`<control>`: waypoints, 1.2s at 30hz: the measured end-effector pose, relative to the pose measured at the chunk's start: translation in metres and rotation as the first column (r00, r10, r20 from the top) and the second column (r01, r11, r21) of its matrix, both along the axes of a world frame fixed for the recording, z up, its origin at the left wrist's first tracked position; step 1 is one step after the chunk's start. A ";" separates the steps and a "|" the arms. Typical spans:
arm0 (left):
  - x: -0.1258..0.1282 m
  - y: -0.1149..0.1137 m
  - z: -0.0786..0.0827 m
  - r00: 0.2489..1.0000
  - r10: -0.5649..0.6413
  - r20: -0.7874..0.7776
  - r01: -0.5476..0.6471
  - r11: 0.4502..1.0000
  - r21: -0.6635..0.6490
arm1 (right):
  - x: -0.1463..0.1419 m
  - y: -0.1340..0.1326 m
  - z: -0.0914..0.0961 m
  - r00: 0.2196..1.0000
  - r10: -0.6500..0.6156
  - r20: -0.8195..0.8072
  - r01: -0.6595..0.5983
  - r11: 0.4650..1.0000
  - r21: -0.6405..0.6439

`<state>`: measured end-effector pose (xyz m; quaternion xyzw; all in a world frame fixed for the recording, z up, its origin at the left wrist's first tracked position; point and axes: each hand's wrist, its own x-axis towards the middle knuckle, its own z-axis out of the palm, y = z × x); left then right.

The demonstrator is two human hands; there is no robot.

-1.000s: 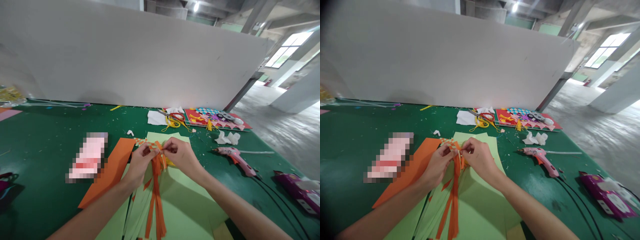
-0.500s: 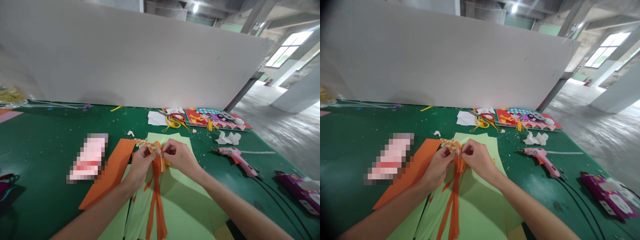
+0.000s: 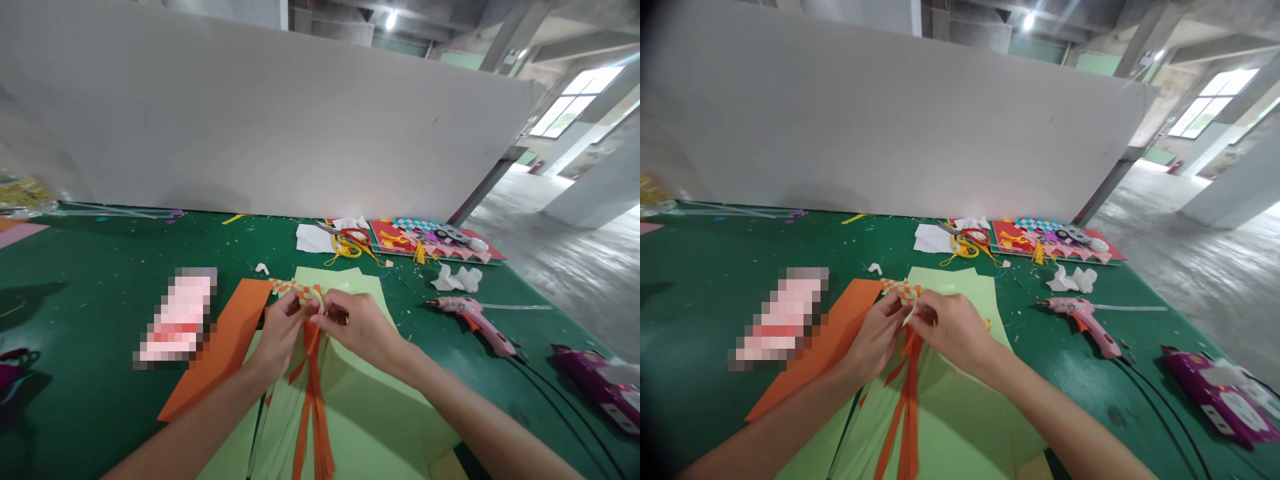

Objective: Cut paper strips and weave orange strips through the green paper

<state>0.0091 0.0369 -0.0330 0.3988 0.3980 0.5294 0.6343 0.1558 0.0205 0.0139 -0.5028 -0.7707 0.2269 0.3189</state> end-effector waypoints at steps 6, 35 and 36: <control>0.003 -0.005 0.006 0.993 -0.109 -0.053 0.107 0.993 -0.043 | 0.024 0.016 0.013 0.998 -0.035 0.043 0.024 0.974 0.227; 0.006 -0.010 0.008 0.960 -0.239 -0.145 0.244 0.970 0.018 | 0.019 0.022 0.004 0.991 -0.021 -0.130 0.002 0.989 -0.149; 0.006 -0.010 0.009 0.961 -0.234 -0.148 0.240 0.971 0.020 | 0.020 0.022 0.005 0.994 -0.024 -0.109 0.007 0.988 -0.154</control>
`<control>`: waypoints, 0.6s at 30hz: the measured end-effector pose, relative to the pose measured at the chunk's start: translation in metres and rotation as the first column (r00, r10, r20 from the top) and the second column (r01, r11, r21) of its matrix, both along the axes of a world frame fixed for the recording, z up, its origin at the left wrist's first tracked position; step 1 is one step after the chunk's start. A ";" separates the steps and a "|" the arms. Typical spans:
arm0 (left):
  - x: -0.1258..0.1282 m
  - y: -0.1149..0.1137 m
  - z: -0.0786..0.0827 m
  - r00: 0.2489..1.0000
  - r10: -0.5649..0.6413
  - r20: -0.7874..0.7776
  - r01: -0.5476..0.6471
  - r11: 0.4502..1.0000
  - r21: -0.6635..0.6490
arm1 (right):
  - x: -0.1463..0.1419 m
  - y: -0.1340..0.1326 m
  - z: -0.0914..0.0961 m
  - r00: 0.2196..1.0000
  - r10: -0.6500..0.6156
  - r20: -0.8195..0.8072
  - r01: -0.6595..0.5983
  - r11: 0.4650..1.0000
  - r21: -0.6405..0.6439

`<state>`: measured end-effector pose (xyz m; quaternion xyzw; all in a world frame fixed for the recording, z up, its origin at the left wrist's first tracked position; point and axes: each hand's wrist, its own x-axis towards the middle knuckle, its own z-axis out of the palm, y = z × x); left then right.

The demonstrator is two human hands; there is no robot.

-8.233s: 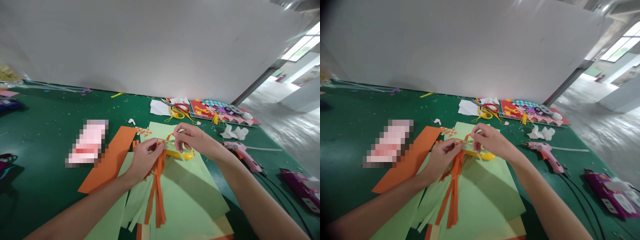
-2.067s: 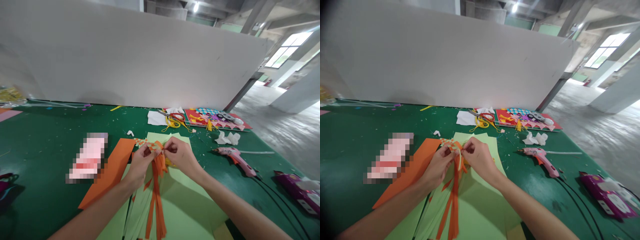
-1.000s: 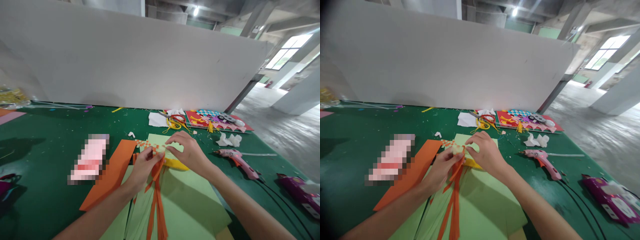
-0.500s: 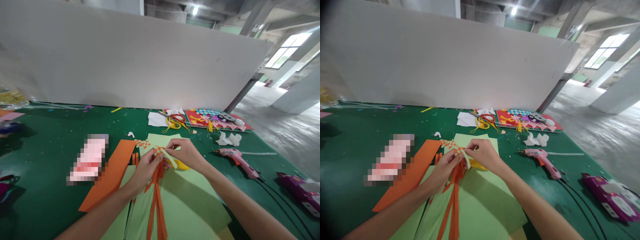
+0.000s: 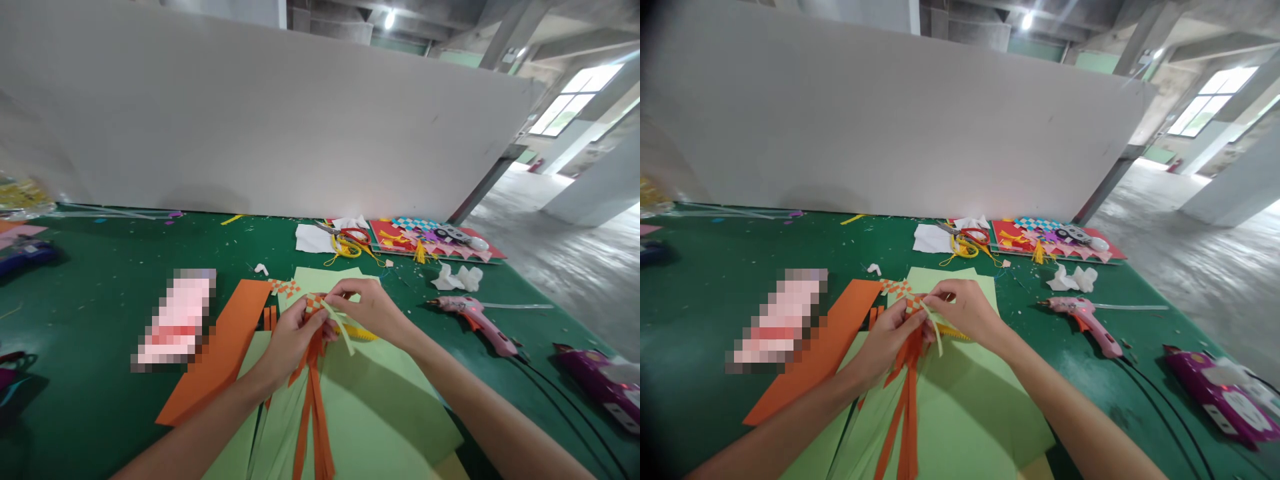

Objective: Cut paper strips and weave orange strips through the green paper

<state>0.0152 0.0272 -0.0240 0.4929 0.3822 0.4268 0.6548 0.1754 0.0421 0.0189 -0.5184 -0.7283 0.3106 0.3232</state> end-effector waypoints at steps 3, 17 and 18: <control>0.000 0.000 0.002 1.000 0.018 -0.020 -0.018 1.000 0.014 | 0.001 -0.002 0.004 0.998 0.031 0.051 -0.030 0.999 -0.024; -0.002 0.000 -0.005 0.996 0.039 -0.080 -0.033 0.996 0.077 | 0.009 0.000 0.007 0.987 0.078 0.141 -0.078 0.997 -0.002; -0.002 0.000 -0.005 0.996 0.040 -0.085 -0.033 0.996 0.081 | 0.010 0.000 0.007 0.986 0.078 0.148 -0.078 0.997 0.000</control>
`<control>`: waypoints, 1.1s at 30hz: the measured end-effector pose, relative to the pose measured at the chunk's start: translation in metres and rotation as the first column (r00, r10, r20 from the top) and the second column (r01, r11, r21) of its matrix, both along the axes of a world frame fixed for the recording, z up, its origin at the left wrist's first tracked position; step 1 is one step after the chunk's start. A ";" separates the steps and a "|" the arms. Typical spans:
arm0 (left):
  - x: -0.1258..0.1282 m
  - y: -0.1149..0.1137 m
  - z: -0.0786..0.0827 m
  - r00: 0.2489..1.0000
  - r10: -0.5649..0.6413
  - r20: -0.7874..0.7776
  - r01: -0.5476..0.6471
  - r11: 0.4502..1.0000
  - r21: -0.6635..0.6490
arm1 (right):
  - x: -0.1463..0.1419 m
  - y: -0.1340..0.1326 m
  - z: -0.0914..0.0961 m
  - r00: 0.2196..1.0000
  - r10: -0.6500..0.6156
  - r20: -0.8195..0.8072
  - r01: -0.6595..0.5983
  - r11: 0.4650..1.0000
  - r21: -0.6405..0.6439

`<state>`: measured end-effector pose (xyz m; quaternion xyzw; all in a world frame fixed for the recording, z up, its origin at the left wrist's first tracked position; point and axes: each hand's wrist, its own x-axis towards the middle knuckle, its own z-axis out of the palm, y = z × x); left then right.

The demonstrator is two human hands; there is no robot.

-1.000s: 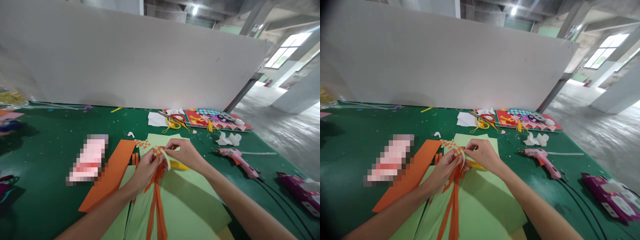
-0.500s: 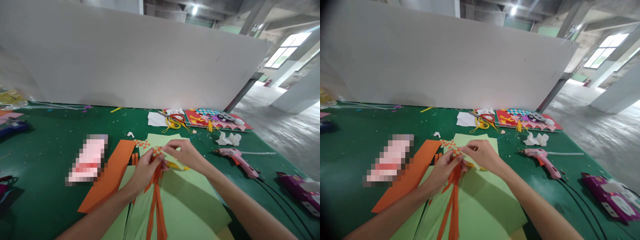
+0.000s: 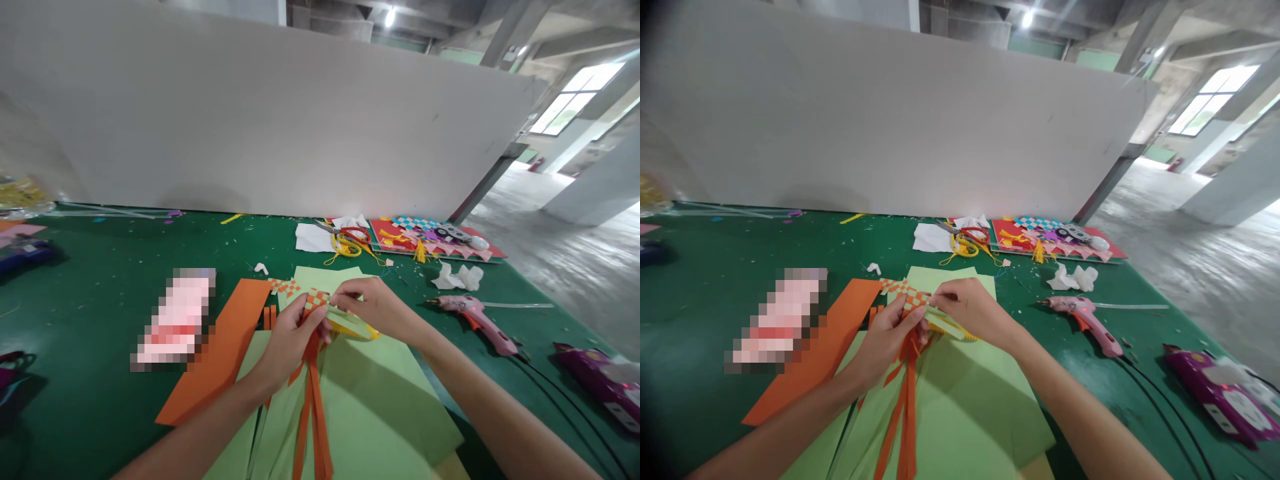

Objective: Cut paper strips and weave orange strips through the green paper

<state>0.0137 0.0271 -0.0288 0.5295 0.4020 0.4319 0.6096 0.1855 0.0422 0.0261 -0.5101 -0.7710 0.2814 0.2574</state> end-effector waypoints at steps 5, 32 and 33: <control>0.001 -0.002 0.006 1.000 -0.004 0.004 0.004 1.000 -0.004 | 0.004 0.000 0.001 0.999 0.027 0.029 -0.026 1.000 -0.014; 0.000 -0.002 0.007 0.995 0.015 0.095 -0.001 0.990 -0.141 | -0.007 -0.003 -0.016 0.991 0.116 0.070 -0.132 0.946 0.295; 0.000 -0.002 0.007 0.995 0.018 0.096 -0.003 0.989 -0.146 | -0.007 -0.003 -0.017 0.989 0.127 0.080 -0.145 0.944 0.295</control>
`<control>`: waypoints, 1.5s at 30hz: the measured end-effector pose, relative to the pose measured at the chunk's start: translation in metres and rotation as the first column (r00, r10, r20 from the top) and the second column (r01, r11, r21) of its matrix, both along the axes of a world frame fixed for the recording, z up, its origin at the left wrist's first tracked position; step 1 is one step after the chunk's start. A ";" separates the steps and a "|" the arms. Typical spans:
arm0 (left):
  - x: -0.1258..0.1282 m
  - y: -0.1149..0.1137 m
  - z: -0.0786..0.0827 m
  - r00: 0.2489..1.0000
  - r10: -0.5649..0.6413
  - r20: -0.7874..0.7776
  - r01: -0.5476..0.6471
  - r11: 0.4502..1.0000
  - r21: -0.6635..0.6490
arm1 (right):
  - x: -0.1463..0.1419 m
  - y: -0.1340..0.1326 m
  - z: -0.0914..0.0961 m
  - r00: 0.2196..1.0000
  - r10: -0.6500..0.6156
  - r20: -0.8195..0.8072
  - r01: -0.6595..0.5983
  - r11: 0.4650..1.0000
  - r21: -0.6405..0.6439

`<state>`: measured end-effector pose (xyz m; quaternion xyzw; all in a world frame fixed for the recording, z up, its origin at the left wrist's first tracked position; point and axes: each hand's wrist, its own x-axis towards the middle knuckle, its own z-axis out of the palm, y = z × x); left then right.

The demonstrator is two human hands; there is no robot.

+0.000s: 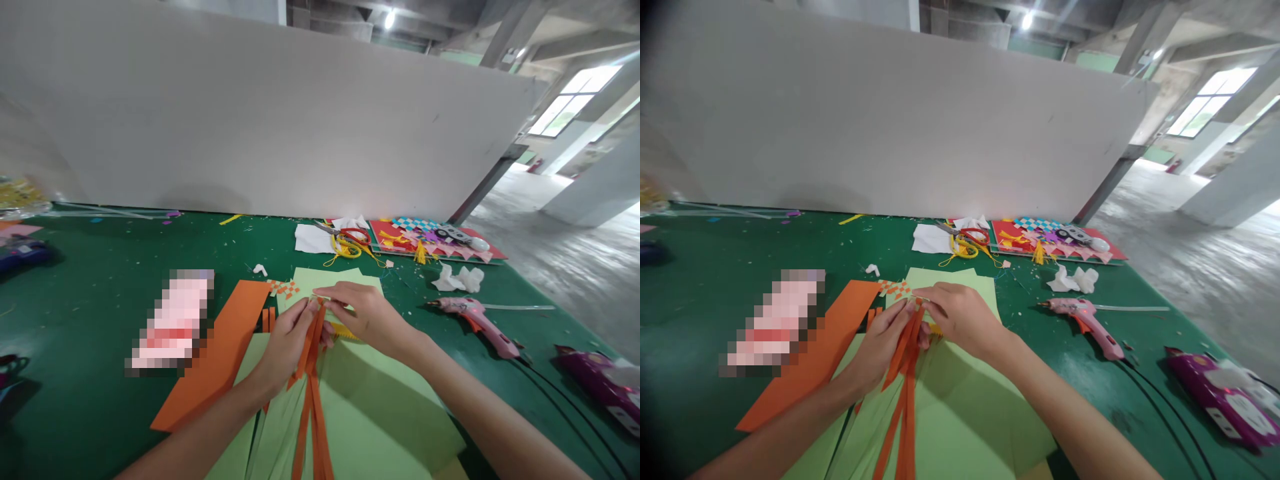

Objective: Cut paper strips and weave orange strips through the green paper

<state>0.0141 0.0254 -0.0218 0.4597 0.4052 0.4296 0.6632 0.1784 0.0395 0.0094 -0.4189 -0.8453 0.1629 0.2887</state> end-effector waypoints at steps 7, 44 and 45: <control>0.000 0.000 0.000 1.000 -0.002 -0.020 0.002 1.000 -0.017 | 0.000 0.000 0.000 1.000 0.012 0.023 -0.011 1.000 -0.022; -0.001 0.003 0.006 0.998 0.055 -0.030 -0.057 0.998 -0.041 | 0.003 0.006 -0.006 0.999 -0.040 0.000 0.040 0.995 0.086; -0.001 0.003 0.006 0.998 0.049 -0.033 -0.050 0.998 -0.037 | 0.003 0.006 -0.006 0.999 -0.043 -0.002 0.043 0.997 0.070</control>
